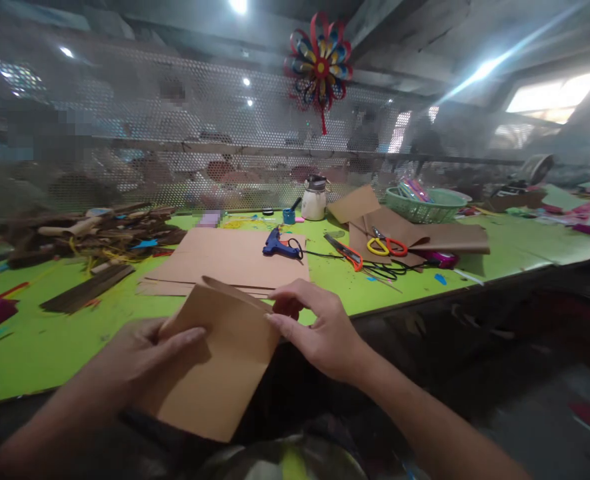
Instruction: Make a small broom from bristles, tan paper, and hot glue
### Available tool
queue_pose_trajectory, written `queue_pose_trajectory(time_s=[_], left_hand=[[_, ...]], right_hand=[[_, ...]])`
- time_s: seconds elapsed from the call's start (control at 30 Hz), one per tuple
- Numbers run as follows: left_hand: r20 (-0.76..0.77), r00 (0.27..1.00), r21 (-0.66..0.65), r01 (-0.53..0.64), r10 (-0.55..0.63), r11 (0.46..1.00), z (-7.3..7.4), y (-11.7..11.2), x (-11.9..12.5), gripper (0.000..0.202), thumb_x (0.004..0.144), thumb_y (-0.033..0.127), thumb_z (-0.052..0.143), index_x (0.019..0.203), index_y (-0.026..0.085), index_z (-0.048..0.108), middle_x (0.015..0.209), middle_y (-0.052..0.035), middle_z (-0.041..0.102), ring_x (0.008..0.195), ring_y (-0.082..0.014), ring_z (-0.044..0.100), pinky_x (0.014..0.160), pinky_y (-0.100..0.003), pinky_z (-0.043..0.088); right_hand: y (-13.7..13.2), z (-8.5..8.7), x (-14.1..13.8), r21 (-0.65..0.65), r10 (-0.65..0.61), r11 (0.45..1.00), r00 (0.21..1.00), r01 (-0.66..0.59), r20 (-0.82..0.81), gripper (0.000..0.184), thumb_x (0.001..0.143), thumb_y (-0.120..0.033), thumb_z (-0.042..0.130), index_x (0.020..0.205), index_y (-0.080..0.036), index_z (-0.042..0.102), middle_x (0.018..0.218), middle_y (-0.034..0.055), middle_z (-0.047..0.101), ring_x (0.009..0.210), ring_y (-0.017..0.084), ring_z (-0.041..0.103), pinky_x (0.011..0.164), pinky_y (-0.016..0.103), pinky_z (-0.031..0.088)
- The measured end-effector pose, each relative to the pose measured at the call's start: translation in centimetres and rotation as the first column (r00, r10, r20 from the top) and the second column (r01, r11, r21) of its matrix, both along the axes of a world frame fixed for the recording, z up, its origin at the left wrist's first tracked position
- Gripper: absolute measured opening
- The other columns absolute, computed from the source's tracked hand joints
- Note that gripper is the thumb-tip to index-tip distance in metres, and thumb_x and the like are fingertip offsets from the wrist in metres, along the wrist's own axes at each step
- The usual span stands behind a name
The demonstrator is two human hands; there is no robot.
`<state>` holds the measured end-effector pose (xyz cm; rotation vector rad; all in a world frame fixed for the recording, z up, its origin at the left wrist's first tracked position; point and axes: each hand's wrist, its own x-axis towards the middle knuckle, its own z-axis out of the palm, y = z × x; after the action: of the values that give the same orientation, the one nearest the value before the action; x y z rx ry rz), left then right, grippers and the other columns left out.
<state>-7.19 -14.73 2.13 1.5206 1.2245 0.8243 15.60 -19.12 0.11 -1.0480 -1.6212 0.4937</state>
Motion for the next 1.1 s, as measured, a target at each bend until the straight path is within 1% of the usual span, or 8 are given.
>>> queue_pose_trajectory(time_s=[0.1, 0.23, 0.47, 0.6, 0.67, 0.77, 0.9, 1.1], left_hand=[[-0.226, 0.955, 0.055, 0.209, -0.192, 0.976, 2.8, 4.6, -0.2, 0.035, 0.052, 0.050, 0.075, 0.060, 0.017, 0.071, 0.058, -0.0064, 0.069, 0.051, -0.0207, 0.062, 0.040, -0.021, 0.042], [-0.546, 0.762, 0.117, 0.481, -0.348, 0.869, 4.8, 11.2, 1.5, 0.041, 0.060, 0.055, 0.070, 0.075, 0.017, 0.073, 0.067, -0.0070, 0.071, 0.056, -0.0187, 0.061, 0.043, -0.020, 0.038], [-0.804, 0.454, 0.096, 0.735, -0.383, 0.671, 1.7, 17.4, 5.1, 0.049, 0.070, 0.055, 0.063, 0.097, 0.014, 0.069, 0.080, -0.0063, 0.069, 0.067, -0.0171, 0.059, 0.057, -0.023, 0.040], [-0.821, 0.550, 0.358, 0.706, -0.154, 0.611, -0.5, 15.6, 4.6, 0.061, 0.071, 0.044, 0.066, 0.122, 0.013, 0.056, 0.110, -0.0133, 0.061, 0.095, -0.0247, 0.056, 0.080, -0.032, 0.042], [-0.780, 0.626, 0.567, 0.691, 0.023, 0.448, -1.3, 12.7, 3.6, 0.037, 0.081, 0.033, 0.057, 0.113, 0.014, 0.061, 0.112, -0.0136, 0.059, 0.102, -0.0253, 0.052, 0.090, -0.037, 0.039], [-0.817, 0.576, 0.544, 0.788, -0.034, 0.288, -2.6, 7.3, 1.5, 0.022, 0.091, 0.021, 0.042, 0.093, 0.014, 0.063, 0.098, -0.0101, 0.061, 0.092, -0.0201, 0.054, 0.085, -0.033, 0.042], [-0.823, 0.566, 0.544, 0.755, 0.054, 0.366, -4.7, 2.5, -1.1, 0.023, 0.093, 0.023, 0.042, 0.105, 0.011, 0.058, 0.105, -0.0132, 0.060, 0.099, -0.0250, 0.052, 0.085, -0.038, 0.045], [-0.813, 0.551, 0.574, 0.705, 0.188, 0.416, -6.4, 1.4, -1.1, 0.027, 0.091, 0.027, 0.049, 0.107, 0.008, 0.058, 0.105, -0.0144, 0.061, 0.098, -0.0290, 0.052, 0.082, -0.044, 0.045]], right_hand=[[2.0, 0.2, 0.4, -0.054, 0.007, 0.999, 0.988, 0.001, 0.151, 0.014, 0.080, -0.029, 0.063, 0.076, -0.016, 0.066, 0.074, 0.0029, 0.063, 0.069, 0.014, 0.056, 0.064, 0.026, 0.045], [5.0, -0.9, 0.2, -0.124, -0.104, 0.983, 0.972, 0.132, 0.210, 0.023, 0.078, -0.030, 0.062, 0.061, -0.016, 0.060, 0.057, -0.0025, 0.053, 0.056, 0.010, 0.046, 0.054, 0.022, 0.036], [6.7, -3.7, 0.1, -0.155, -0.253, 0.924, 0.862, 0.351, 0.440, 0.023, 0.075, -0.028, 0.061, 0.056, -0.016, 0.057, 0.052, -0.0018, 0.053, 0.051, 0.011, 0.045, 0.050, 0.023, 0.030], [6.6, -4.5, 0.0, -0.159, -0.280, 0.904, 0.829, 0.398, 0.483, 0.022, 0.078, -0.032, 0.059, 0.062, -0.017, 0.060, 0.058, 0.0013, 0.059, 0.054, 0.013, 0.049, 0.054, 0.025, 0.033], [6.6, -4.5, -0.1, -0.162, -0.289, 0.894, 0.816, 0.417, 0.501, 0.023, 0.078, -0.033, 0.059, 0.062, -0.017, 0.060, 0.059, 0.0022, 0.060, 0.054, 0.014, 0.049, 0.054, 0.025, 0.033], [6.6, -4.4, -0.2, -0.166, -0.302, 0.883, 0.801, 0.440, 0.517, 0.022, 0.078, -0.031, 0.058, 0.061, -0.017, 0.058, 0.060, 0.0033, 0.061, 0.056, 0.015, 0.052, 0.055, 0.026, 0.034], [6.4, -4.3, -0.5, -0.176, -0.311, 0.872, 0.794, 0.457, 0.522, 0.018, 0.077, -0.027, 0.058, 0.061, -0.017, 0.058, 0.062, 0.0039, 0.061, 0.060, 0.016, 0.054, 0.057, 0.025, 0.035], [6.5, -4.3, -0.4, -0.196, -0.304, 0.851, 0.761, 0.487, 0.573, 0.017, 0.078, -0.028, 0.059, 0.066, -0.017, 0.060, 0.064, 0.0035, 0.061, 0.062, 0.017, 0.055, 0.059, 0.027, 0.038]])
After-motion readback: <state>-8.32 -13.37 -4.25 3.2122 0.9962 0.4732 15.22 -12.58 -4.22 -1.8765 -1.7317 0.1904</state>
